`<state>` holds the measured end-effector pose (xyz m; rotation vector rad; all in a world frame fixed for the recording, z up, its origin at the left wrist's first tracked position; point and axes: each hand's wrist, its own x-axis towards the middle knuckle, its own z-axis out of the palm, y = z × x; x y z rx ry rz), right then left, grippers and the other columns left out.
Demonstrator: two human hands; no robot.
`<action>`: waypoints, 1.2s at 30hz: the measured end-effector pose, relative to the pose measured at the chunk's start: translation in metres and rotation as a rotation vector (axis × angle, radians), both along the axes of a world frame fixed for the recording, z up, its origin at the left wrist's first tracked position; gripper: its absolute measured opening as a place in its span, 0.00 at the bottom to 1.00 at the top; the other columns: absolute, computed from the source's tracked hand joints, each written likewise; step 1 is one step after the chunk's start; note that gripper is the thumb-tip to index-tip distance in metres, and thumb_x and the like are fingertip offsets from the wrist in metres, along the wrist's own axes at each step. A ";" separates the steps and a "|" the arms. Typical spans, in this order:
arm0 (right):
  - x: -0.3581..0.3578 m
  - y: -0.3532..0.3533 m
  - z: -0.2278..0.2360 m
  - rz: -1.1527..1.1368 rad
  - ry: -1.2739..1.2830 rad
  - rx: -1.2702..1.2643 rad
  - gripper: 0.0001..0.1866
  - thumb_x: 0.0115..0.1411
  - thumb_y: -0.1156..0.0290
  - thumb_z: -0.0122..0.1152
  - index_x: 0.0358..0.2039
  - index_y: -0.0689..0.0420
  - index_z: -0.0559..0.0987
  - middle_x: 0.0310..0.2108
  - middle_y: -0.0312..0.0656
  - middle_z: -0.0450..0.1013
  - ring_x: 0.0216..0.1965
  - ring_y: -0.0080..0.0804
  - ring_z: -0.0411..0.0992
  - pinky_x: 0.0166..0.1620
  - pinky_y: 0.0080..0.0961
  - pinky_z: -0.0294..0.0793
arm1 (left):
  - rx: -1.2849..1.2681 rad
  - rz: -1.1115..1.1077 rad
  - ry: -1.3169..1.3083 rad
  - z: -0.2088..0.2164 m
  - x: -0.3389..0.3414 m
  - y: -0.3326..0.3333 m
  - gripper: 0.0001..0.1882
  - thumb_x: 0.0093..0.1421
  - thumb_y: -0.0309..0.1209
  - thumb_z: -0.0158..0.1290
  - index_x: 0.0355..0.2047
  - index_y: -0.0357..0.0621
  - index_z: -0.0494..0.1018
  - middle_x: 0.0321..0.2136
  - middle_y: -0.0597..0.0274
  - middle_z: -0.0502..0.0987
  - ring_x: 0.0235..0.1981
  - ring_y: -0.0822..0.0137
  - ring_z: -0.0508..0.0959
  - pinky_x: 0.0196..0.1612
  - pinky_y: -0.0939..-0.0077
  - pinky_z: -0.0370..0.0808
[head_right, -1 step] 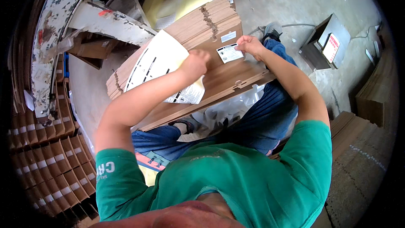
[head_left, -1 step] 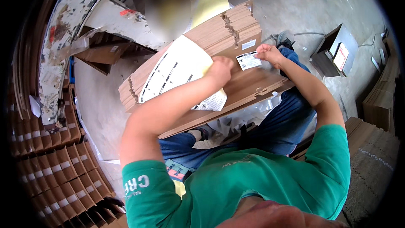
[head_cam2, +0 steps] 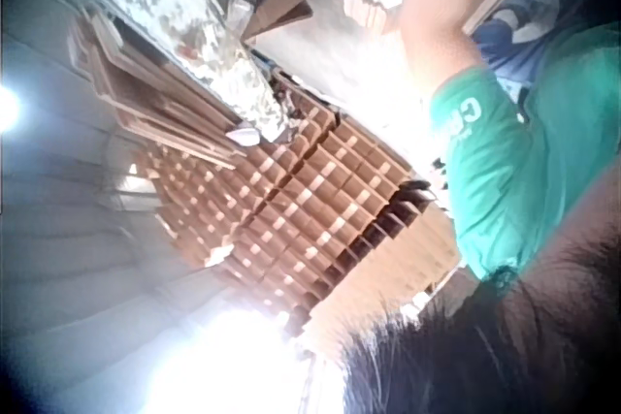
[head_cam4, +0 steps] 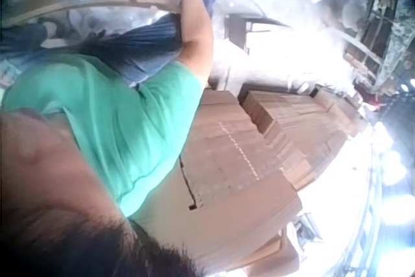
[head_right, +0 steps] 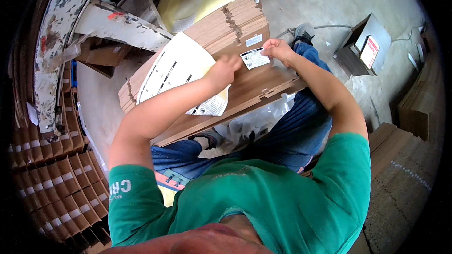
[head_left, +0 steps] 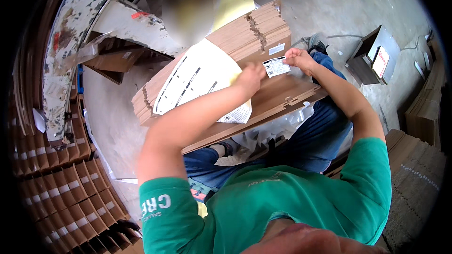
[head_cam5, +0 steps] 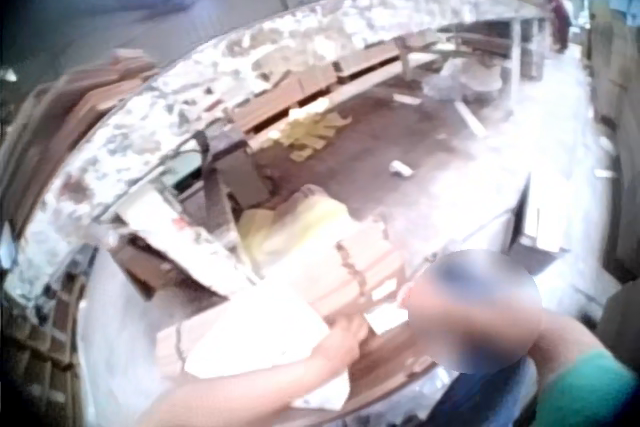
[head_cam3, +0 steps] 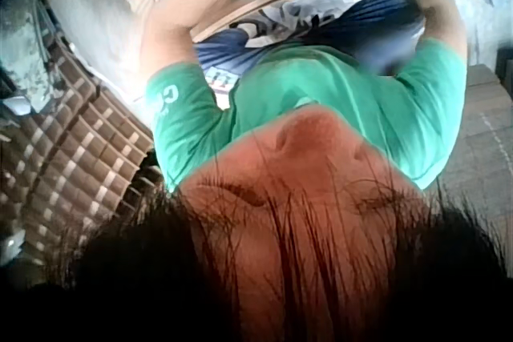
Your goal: The person sits on the floor and applies adhesive labels to a stack of flat cardboard pieces. They peel each label from a yellow backing sheet and press it onto the cardboard surface, repeating the process for multiple items.
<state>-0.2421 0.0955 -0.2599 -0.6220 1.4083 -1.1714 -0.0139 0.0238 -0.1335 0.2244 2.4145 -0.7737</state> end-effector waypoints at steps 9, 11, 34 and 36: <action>0.007 -0.013 -0.018 -0.193 0.032 -0.098 0.07 0.47 0.78 0.65 0.25 0.56 0.74 0.23 0.32 0.72 0.26 0.18 0.69 0.30 0.16 0.69 | -0.253 -0.144 -0.205 -0.088 -0.050 -0.017 0.25 0.56 0.38 0.47 0.56 0.52 0.64 0.65 0.64 0.44 0.66 0.60 0.39 0.65 0.57 0.31; 0.006 -0.015 -0.021 -0.153 0.252 -0.114 0.08 0.46 0.76 0.66 0.25 0.57 0.74 0.22 0.32 0.73 0.26 0.18 0.70 0.30 0.17 0.69 | -0.299 -0.171 -0.141 -0.112 -0.045 -0.025 0.26 0.56 0.38 0.48 0.56 0.51 0.63 0.65 0.64 0.44 0.66 0.60 0.39 0.64 0.56 0.29; -0.001 -0.010 0.060 -0.392 0.329 -0.038 0.10 0.47 0.64 0.63 0.21 0.57 0.76 0.21 0.32 0.70 0.26 0.19 0.63 0.31 0.18 0.62 | -0.335 0.749 0.744 0.249 0.180 -0.034 0.10 0.55 0.24 0.42 0.37 0.47 0.70 0.25 0.56 0.76 0.31 0.58 0.78 0.58 0.59 0.58; 0.005 -0.005 0.065 -0.393 0.265 0.053 0.09 0.49 0.66 0.57 0.18 0.56 0.72 0.24 0.32 0.69 0.29 0.20 0.62 0.33 0.19 0.61 | -0.520 0.704 0.879 0.290 0.205 -0.028 0.09 0.58 0.25 0.42 0.37 0.48 0.70 0.27 0.59 0.77 0.31 0.58 0.77 0.53 0.60 0.65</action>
